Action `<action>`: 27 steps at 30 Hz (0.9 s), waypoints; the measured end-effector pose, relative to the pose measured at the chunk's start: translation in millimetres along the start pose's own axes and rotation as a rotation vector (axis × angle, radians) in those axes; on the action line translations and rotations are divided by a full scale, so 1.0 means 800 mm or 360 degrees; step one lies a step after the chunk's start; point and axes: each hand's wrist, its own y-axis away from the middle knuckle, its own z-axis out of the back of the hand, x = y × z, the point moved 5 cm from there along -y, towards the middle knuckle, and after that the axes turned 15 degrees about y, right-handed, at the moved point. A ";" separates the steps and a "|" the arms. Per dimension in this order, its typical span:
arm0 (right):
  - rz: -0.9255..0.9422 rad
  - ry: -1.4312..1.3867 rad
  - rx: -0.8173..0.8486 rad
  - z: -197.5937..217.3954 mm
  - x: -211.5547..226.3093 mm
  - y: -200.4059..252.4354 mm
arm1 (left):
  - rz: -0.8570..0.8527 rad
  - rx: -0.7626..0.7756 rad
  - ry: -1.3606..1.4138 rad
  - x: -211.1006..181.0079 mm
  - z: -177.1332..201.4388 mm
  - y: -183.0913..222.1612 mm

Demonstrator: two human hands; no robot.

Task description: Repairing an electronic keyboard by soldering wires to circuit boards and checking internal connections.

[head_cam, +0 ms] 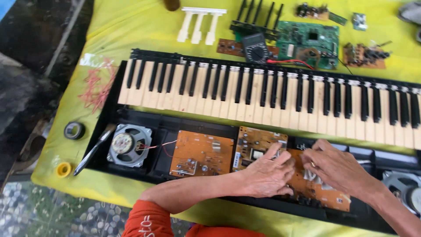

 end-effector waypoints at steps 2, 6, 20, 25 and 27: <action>-0.0091 0.0090 0.0020 -0.012 -0.006 0.001 | -0.0023 0.0154 -0.0105 -0.003 -0.013 0.001; -0.0105 0.0166 0.0228 -0.039 -0.014 -0.003 | -0.0012 0.0170 0.0001 -0.008 -0.029 -0.003; -0.0088 0.0279 0.0070 -0.056 -0.019 0.002 | -0.0045 0.0019 -0.0098 -0.021 -0.024 0.003; -0.0088 0.0327 0.0173 -0.068 -0.023 -0.003 | -0.0086 0.0008 -0.0017 -0.017 -0.028 0.002; -0.0077 0.0372 0.0195 -0.071 -0.023 -0.004 | -0.0083 0.0021 0.0019 -0.015 -0.034 0.000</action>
